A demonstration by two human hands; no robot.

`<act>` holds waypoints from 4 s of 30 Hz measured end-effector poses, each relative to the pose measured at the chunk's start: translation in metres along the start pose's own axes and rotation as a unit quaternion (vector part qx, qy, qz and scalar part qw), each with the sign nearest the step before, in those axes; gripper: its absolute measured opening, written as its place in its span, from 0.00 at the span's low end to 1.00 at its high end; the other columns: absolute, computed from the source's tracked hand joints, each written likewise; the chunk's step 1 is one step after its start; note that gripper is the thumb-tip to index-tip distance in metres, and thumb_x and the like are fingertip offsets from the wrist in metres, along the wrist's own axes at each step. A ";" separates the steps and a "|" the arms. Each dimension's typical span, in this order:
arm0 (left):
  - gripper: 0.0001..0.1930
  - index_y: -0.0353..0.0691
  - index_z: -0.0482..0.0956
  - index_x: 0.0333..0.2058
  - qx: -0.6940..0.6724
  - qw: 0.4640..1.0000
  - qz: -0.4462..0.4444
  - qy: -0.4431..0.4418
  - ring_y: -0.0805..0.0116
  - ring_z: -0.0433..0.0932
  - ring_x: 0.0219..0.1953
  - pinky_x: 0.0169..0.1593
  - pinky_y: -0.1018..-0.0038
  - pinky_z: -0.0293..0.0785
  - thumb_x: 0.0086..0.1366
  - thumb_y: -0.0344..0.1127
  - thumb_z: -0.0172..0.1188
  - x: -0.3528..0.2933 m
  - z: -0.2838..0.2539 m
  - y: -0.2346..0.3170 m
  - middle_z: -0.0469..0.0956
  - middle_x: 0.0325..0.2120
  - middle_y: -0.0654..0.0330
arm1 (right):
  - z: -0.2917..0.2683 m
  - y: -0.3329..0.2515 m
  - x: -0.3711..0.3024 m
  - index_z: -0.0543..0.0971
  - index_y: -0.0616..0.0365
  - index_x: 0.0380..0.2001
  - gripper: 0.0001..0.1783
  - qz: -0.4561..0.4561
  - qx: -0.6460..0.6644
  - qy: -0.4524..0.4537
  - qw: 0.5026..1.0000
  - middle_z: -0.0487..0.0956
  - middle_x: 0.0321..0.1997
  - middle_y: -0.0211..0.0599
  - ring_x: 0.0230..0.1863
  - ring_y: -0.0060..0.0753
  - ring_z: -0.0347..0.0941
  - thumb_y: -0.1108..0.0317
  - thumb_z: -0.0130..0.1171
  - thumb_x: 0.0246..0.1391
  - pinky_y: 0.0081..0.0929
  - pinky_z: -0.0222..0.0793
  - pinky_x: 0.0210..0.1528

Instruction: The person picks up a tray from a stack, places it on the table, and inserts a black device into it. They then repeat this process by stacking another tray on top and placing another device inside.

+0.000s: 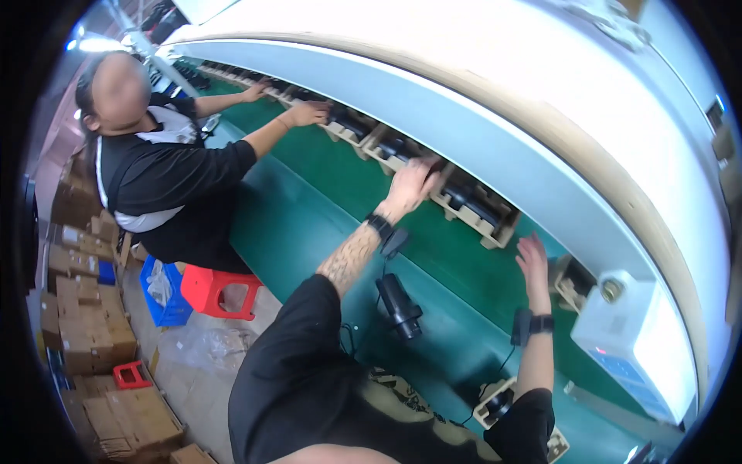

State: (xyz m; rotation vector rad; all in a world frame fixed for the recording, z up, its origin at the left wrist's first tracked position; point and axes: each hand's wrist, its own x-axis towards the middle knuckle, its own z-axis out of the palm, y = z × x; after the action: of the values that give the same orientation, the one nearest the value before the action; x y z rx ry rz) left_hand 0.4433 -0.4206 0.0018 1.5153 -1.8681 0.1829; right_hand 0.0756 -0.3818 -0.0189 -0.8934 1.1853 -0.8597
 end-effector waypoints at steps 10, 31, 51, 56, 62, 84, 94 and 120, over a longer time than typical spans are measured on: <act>0.25 0.42 0.64 0.60 0.141 0.921 -0.361 -0.045 0.52 0.58 0.64 0.66 0.54 0.50 0.66 0.43 0.48 -0.291 -0.116 -0.085 0.63 0.61 0.50 | 0.043 0.080 0.096 0.68 0.56 0.51 0.23 -0.015 0.202 -0.021 0.979 0.73 0.48 0.32 0.50 0.33 0.69 0.66 0.56 0.50 0.29 0.63 0.56; 0.27 0.46 0.63 0.62 0.202 0.894 -0.385 -0.109 0.58 0.50 0.69 0.69 0.53 0.38 0.64 0.44 0.49 -0.293 -0.122 -0.081 0.56 0.66 0.57 | 0.092 0.062 0.073 0.58 0.57 0.61 0.43 -0.050 0.077 0.010 0.996 0.68 0.49 0.37 0.46 0.32 0.67 0.83 0.45 0.33 0.25 0.69 0.45; 0.27 0.45 0.63 0.62 0.197 0.909 -0.353 -0.103 0.56 0.50 0.69 0.68 0.52 0.39 0.65 0.43 0.48 -0.299 -0.109 -0.087 0.56 0.66 0.55 | 0.068 0.060 0.104 0.60 0.64 0.63 0.43 -0.193 0.032 0.126 0.973 0.71 0.54 0.41 0.51 0.36 0.68 0.79 0.45 0.34 0.22 0.63 0.54; 0.27 0.45 0.63 0.62 0.213 0.907 -0.350 -0.101 0.55 0.50 0.69 0.68 0.51 0.39 0.65 0.43 0.48 -0.299 -0.110 -0.097 0.56 0.66 0.56 | 0.074 0.049 0.110 0.61 0.63 0.63 0.43 -0.135 0.061 0.122 0.981 0.71 0.53 0.40 0.49 0.34 0.68 0.80 0.44 0.34 0.21 0.65 0.50; 0.27 0.45 0.62 0.62 0.219 0.900 -0.358 -0.118 0.55 0.50 0.69 0.68 0.50 0.39 0.65 0.44 0.47 -0.296 -0.119 -0.084 0.55 0.66 0.55 | 0.123 0.047 0.138 0.62 0.61 0.62 0.37 -0.118 0.020 0.108 0.987 0.72 0.51 0.40 0.45 0.31 0.68 0.79 0.44 0.42 0.22 0.66 0.46; 0.31 0.43 0.57 0.64 0.149 0.884 -0.390 -0.211 0.55 0.45 0.70 0.69 0.49 0.34 0.64 0.44 0.49 -0.298 -0.103 -0.093 0.50 0.67 0.53 | 0.481 0.086 0.391 0.71 0.51 0.40 0.11 0.013 0.234 -0.176 0.956 0.71 0.41 0.34 0.44 0.30 0.66 0.59 0.51 0.58 0.29 0.66 0.45; 0.31 0.44 0.58 0.64 0.184 0.892 -0.373 -0.178 0.57 0.45 0.70 0.69 0.50 0.33 0.63 0.44 0.47 -0.309 -0.105 -0.100 0.51 0.67 0.55 | 0.343 -0.029 0.160 0.66 0.53 0.61 0.31 -0.210 -0.420 -0.371 0.801 0.64 0.66 0.46 0.66 0.39 0.60 0.48 0.50 0.59 0.34 0.56 0.66; 0.33 0.47 0.64 0.59 0.056 0.930 0.048 -0.361 0.54 0.67 0.57 0.61 0.56 0.61 0.52 0.35 0.61 -0.262 -0.114 0.081 0.69 0.54 0.55 | -0.116 0.137 -0.380 0.73 0.58 0.53 0.39 0.146 -0.545 0.502 0.655 0.72 0.53 0.56 0.53 0.59 0.66 0.47 0.68 0.39 0.45 0.63 0.57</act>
State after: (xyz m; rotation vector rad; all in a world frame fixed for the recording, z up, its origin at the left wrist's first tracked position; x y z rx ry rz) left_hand 0.4347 -0.1275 -0.0453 1.7102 -2.5383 -0.2710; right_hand -0.0897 0.0044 -0.0139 -1.0891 2.9255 -0.2064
